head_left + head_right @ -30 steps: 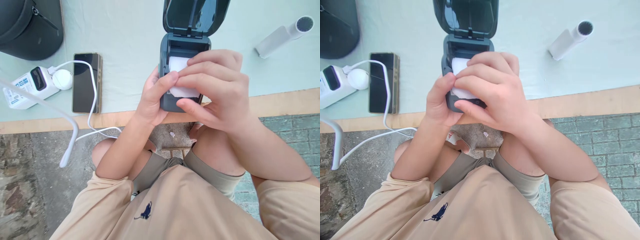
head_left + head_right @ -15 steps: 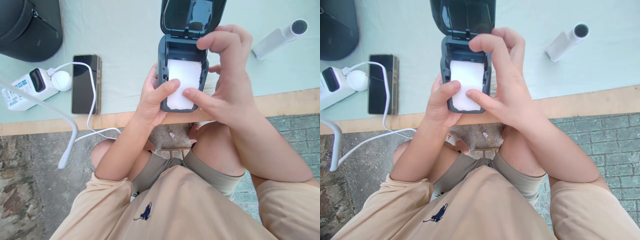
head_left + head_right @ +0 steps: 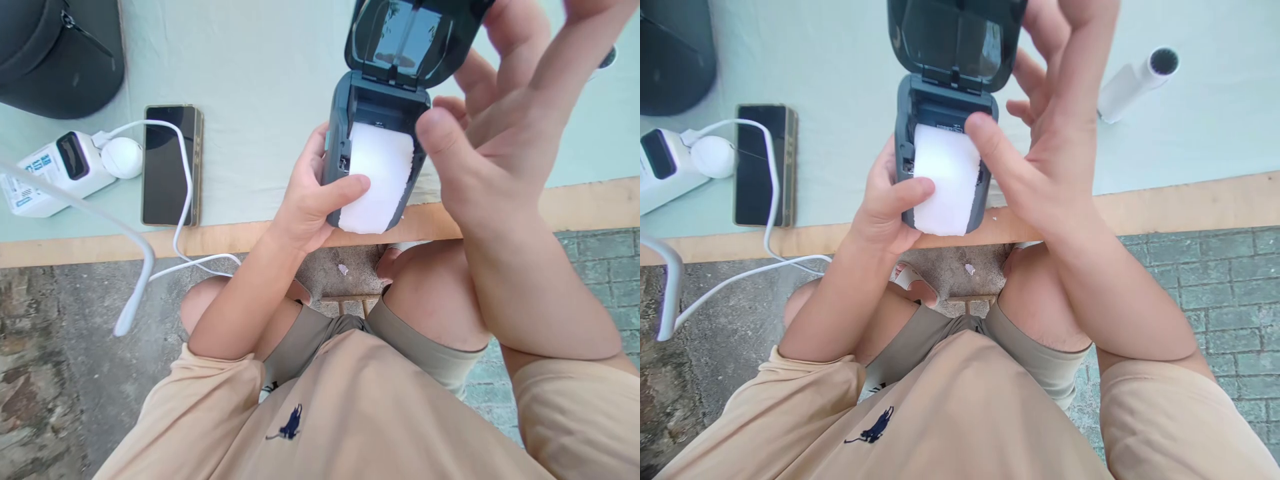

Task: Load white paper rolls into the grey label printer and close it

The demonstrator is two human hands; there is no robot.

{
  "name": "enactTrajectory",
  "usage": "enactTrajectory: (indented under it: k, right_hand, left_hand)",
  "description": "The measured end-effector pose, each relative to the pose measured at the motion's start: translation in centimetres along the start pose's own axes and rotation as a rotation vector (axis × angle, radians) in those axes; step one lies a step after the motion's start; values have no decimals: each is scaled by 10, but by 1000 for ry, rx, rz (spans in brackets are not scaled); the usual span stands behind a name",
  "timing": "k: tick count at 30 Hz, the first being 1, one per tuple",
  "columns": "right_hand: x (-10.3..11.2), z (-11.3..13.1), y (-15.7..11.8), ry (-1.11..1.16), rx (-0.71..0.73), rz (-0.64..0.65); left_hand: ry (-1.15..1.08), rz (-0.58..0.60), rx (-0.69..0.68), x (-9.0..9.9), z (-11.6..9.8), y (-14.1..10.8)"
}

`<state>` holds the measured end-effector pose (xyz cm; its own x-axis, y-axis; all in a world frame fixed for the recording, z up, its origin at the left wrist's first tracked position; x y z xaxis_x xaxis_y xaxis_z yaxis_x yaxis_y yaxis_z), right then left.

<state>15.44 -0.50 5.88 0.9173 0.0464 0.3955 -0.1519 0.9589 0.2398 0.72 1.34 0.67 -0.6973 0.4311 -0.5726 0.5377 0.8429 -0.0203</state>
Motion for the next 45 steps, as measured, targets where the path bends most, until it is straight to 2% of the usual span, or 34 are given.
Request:
enactTrajectory:
  k: [3,5,7,11,17,20,22,25,29,33,37,45]
  right_hand:
    - [3,-1,4,-145,181,-145]
    - [4,-7,5,-198,217,-156]
    - [5,-14,4,-252,191,-137]
    - [9,-22,1,-296,242,-54]
    - [11,-28,-2,-287,240,89]
    - [11,-26,-3,-276,249,113]
    - [10,-22,-4,-205,205,107]
    - [9,-18,-5,-6,35,126]
    - [6,-20,-4,188,-102,287]
    - [4,-25,-3,247,-121,300]
    - [3,-25,-3,260,-104,300]
    - [1,-21,-4,149,-78,284]
  left_hand:
    - [39,34,5,2,0,0]
    - [39,37,6,4,1,0]
    - [27,21,6,5,0,1]
    - [10,-4,0,3,0,1]
    - [-39,-44,12,-1,0,1]
    - [-40,-43,17,-1,0,0]
    - [-40,-22,15,-2,-1,0]
    - [-52,-2,21,-4,-2,1]
    - [-30,-37,38,-6,-3,1]
    - [24,-62,78,-6,-4,2]
    - [6,-20,19,-5,-5,3]
    - [-47,-33,-5,-9,-5,1]
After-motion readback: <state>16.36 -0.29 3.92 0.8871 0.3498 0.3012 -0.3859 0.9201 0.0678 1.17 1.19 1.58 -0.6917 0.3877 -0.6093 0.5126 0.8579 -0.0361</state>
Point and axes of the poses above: each hand's wrist, its own y-axis towards the middle knuckle, its own x-axis out of the back of the hand, z = x × y, the point moved 1 cm from there along y, towards the middle knuckle, and after that the axes turned 5 degrees about z, right-handed, at the moved point
